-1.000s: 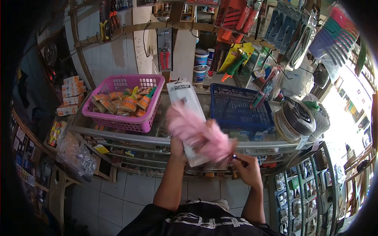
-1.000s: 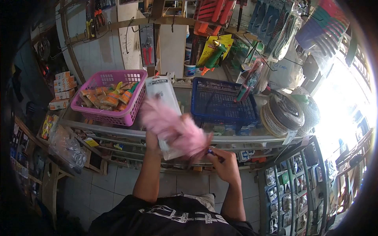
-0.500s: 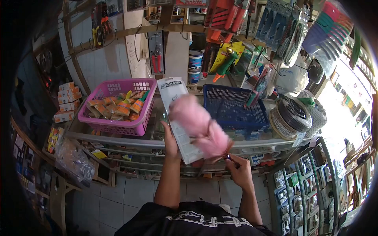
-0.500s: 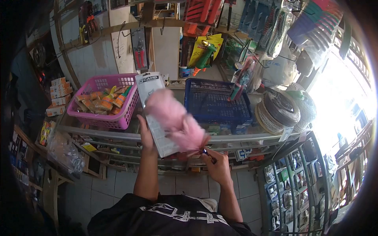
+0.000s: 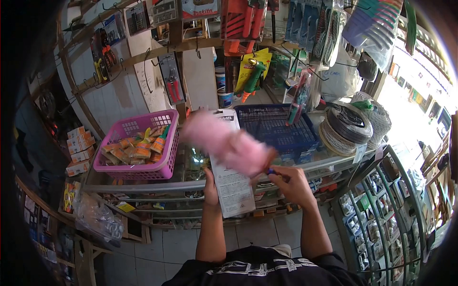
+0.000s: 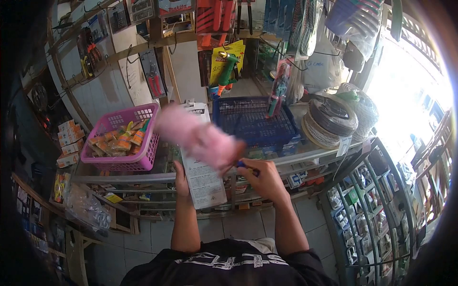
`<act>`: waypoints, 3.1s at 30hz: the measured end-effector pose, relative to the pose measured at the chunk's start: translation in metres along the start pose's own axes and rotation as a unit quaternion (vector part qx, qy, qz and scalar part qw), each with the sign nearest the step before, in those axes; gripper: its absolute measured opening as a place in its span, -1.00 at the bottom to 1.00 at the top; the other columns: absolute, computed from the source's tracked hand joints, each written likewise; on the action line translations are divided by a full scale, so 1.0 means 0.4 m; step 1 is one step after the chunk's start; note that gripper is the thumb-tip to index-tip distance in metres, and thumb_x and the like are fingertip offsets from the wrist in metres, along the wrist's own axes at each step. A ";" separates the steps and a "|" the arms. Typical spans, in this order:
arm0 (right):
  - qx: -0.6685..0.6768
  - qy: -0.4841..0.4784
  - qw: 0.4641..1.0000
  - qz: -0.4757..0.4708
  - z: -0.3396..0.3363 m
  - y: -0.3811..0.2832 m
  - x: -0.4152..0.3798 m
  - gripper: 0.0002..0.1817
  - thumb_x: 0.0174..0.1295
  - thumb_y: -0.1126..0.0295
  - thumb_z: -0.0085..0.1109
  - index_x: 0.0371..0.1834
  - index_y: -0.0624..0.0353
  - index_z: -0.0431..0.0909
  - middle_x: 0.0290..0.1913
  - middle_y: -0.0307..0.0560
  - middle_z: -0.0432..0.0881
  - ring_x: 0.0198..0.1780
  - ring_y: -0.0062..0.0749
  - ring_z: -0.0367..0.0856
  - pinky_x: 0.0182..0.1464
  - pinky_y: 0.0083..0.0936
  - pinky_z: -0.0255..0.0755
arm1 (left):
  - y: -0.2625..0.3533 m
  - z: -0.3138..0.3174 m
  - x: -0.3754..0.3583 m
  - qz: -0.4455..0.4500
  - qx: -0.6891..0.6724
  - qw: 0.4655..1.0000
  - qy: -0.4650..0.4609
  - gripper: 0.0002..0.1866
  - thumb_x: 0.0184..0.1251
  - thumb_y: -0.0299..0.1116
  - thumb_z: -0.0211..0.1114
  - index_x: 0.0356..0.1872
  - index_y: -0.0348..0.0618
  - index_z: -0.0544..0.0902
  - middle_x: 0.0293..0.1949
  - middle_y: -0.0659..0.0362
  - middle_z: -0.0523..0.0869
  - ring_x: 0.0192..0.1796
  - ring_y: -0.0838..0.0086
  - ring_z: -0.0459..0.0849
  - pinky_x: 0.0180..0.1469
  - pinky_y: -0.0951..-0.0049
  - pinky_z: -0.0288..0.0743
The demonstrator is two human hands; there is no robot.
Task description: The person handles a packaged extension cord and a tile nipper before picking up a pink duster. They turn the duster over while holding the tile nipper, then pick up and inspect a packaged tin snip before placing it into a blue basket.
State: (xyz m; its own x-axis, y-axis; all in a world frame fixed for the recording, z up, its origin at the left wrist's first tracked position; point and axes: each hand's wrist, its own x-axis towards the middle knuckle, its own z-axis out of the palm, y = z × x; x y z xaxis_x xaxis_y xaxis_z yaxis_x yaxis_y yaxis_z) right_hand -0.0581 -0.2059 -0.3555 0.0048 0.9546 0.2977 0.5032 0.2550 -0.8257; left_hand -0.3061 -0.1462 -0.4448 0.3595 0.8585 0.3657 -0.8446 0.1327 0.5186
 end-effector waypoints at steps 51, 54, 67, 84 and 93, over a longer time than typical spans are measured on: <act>0.110 -0.029 0.992 0.051 0.068 0.123 -0.116 -0.67 0.42 0.45 0.38 0.20 0.35 0.74 -0.43 -0.25 0.61 -0.37 -0.71 0.43 -0.31 -0.55 0.37 | 0.110 0.077 0.121 0.185 -0.008 0.978 0.094 -0.18 0.70 0.40 -0.19 0.62 -0.04 0.32 0.36 0.04 0.63 0.27 0.25 0.67 0.29 0.08 0.63; 0.100 -0.119 0.988 -0.012 0.058 0.135 -0.120 -0.68 0.49 0.47 0.30 0.24 0.32 0.72 -0.40 -0.40 0.55 -0.37 -0.77 0.37 -0.34 -0.62 0.30 | 0.141 0.086 0.123 0.026 0.042 0.980 0.193 -0.10 0.63 0.49 -0.20 0.64 -0.03 0.29 0.32 0.08 0.64 0.29 0.24 0.66 0.27 0.12 0.65; 0.075 -0.083 0.991 0.078 0.039 0.104 -0.100 -0.69 0.45 0.47 0.30 0.20 0.32 0.75 -0.39 -0.29 0.67 -0.40 -0.74 0.45 -0.35 -0.57 0.39 | 0.091 0.019 0.071 0.165 0.022 0.984 0.071 -0.04 0.63 0.49 -0.29 0.71 -0.07 0.13 0.56 0.04 0.43 0.51 0.19 0.50 0.55 0.03 0.42; 0.073 -0.080 0.994 -0.013 0.058 0.101 -0.072 -0.66 0.44 0.47 0.33 0.22 0.34 0.72 -0.42 -0.35 0.55 -0.36 -0.74 0.32 -0.34 -0.58 0.26 | 0.097 -0.003 0.091 0.199 -0.002 0.975 0.094 -0.08 0.63 0.46 -0.14 0.66 -0.11 0.24 0.52 -0.01 0.47 0.44 0.16 0.55 0.45 0.06 0.48; 0.177 -0.128 0.974 0.057 0.087 0.061 -0.080 -0.72 0.46 0.51 0.35 0.17 0.37 0.73 -0.37 -0.29 0.63 -0.29 -0.72 0.43 -0.25 -0.56 0.43 | 0.124 0.023 0.095 0.205 0.006 0.975 0.090 0.04 0.55 0.58 -0.29 0.71 -0.10 0.18 0.54 -0.07 0.48 0.54 0.09 0.48 0.58 -0.08 0.35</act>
State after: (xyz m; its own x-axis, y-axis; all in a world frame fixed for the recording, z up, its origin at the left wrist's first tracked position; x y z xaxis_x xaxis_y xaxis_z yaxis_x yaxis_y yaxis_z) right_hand -0.0763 -0.2247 -0.4017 -0.1948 0.9754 0.1034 0.1831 0.1398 -0.9731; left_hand -0.3305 -0.1115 -0.3981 -0.0831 0.9112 0.4036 -0.8975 -0.2444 0.3670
